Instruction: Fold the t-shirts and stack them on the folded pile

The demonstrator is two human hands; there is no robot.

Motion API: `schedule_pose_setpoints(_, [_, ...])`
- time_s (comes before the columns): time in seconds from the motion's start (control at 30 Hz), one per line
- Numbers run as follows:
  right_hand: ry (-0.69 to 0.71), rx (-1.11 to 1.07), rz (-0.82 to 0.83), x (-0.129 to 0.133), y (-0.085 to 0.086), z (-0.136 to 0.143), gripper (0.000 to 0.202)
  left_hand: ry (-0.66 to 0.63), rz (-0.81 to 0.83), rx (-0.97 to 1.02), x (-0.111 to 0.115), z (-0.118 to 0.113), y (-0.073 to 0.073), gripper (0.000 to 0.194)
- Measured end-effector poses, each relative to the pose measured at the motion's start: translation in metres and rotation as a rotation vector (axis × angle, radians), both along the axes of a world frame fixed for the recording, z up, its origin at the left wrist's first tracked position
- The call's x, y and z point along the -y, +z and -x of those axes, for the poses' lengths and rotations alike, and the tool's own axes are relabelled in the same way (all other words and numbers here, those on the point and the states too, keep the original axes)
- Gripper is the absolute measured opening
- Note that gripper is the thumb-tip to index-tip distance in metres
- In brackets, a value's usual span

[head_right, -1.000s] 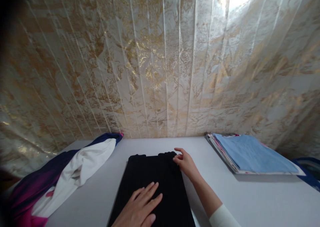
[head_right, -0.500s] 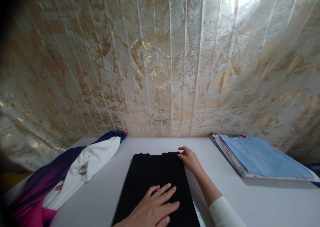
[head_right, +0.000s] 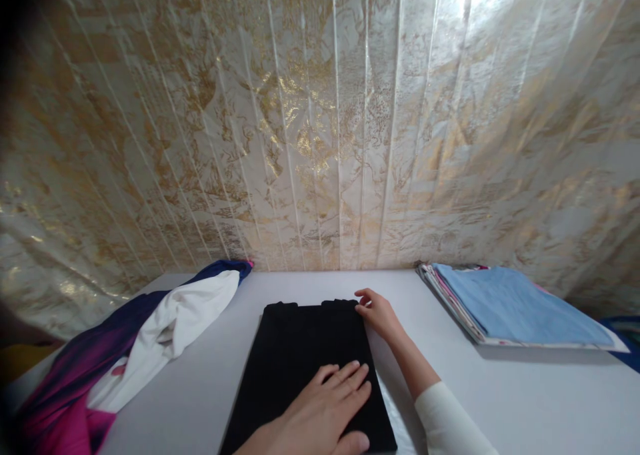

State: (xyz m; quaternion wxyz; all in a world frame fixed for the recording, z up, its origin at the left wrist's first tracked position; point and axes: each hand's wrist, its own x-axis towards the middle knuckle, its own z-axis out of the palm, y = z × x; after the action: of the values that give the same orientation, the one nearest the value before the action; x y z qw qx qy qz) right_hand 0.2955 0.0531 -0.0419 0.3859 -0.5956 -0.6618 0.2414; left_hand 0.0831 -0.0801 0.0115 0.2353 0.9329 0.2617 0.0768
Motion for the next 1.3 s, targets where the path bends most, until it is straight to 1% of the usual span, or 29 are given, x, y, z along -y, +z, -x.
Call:
schedule_pose_setpoints(0.1, [0.01,0.005,0.014,0.004,0.001,-0.001,0.031,-0.034,0.024,0.013,0.003,-0.005,0.001,0.054])
schedule_pose_setpoints(0.2, [0.0,0.023,-0.018,0.009,0.009,-0.001,0.033,-0.025,-0.018,0.014,0.005,-0.004,0.001,0.046])
schedule_pose_setpoints(0.27, [-0.001,0.037,-0.058,0.017,0.015,0.003,0.034,-0.017,-0.068,0.008,0.006,-0.002,-0.003,0.046])
schedule_pose_setpoints(0.33, [0.019,0.047,-0.097,0.028,0.019,0.01,0.035,-0.045,-0.132,0.005,0.006,0.002,-0.009,0.046])
schedule_pose_setpoints(0.4, [0.065,0.117,-0.152,0.044,0.015,0.021,0.039,-0.076,-0.205,0.005,0.005,0.01,-0.015,0.043])
schedule_pose_setpoints(0.43, [0.083,0.186,-0.175,0.053,0.011,0.027,0.041,-0.073,-0.239,0.003,0.004,0.016,-0.018,0.042])
schedule_pose_setpoints(0.47, [0.095,0.274,-0.19,0.061,0.006,0.032,0.044,-0.047,-0.274,0.0,0.004,0.024,-0.022,0.041])
schedule_pose_setpoints(0.53, [0.089,0.457,-0.168,0.076,-0.004,0.041,0.049,0.055,-0.335,-0.009,0.003,0.044,-0.029,0.04])
schedule_pose_setpoints(0.63, [0.054,0.624,-0.128,0.088,-0.01,0.051,0.058,0.201,-0.41,-0.016,0.0,0.076,-0.042,0.045])
schedule_pose_setpoints(0.7, [0.065,0.658,-0.145,0.092,-0.009,0.056,0.062,0.261,-0.449,-0.015,-0.001,0.092,-0.05,0.051])
schedule_pose_setpoints(0.77, [0.113,0.652,-0.161,0.094,-0.01,0.062,0.063,0.323,-0.482,-0.014,0.0,0.103,-0.055,0.054])
schedule_pose_setpoints(0.83, [0.15,0.635,-0.169,0.096,-0.014,0.068,0.063,0.395,-0.516,0.007,0.001,0.11,-0.057,0.054])
schedule_pose_setpoints(0.9, [0.157,0.626,-0.177,0.098,-0.02,0.072,0.064,0.477,-0.537,0.024,0.002,0.117,-0.056,0.055])
schedule_pose_setpoints(1.07, [0.16,0.642,-0.154,0.099,-0.029,0.07,0.064,0.665,-0.563,0.005,0.011,0.14,-0.059,0.051])
schedule_pose_setpoints(1.13, [0.156,0.647,-0.127,0.098,-0.025,0.07,0.064,0.711,-0.566,0.018,0.016,0.148,-0.062,0.051])
schedule_pose_setpoints(1.17, [0.157,0.647,-0.116,0.096,-0.02,0.071,0.065,0.717,-0.557,0.025,0.019,0.151,-0.064,0.053])
schedule_pose_setpoints(1.23, [0.172,0.633,-0.122,0.089,0.001,0.079,0.066,0.707,-0.517,0.036,0.023,0.155,-0.066,0.055])
schedule_pose_setpoints(1.3, [0.219,0.597,-0.165,0.076,0.029,0.094,0.062,0.706,-0.464,0.043,0.026,0.156,-0.066,0.055])
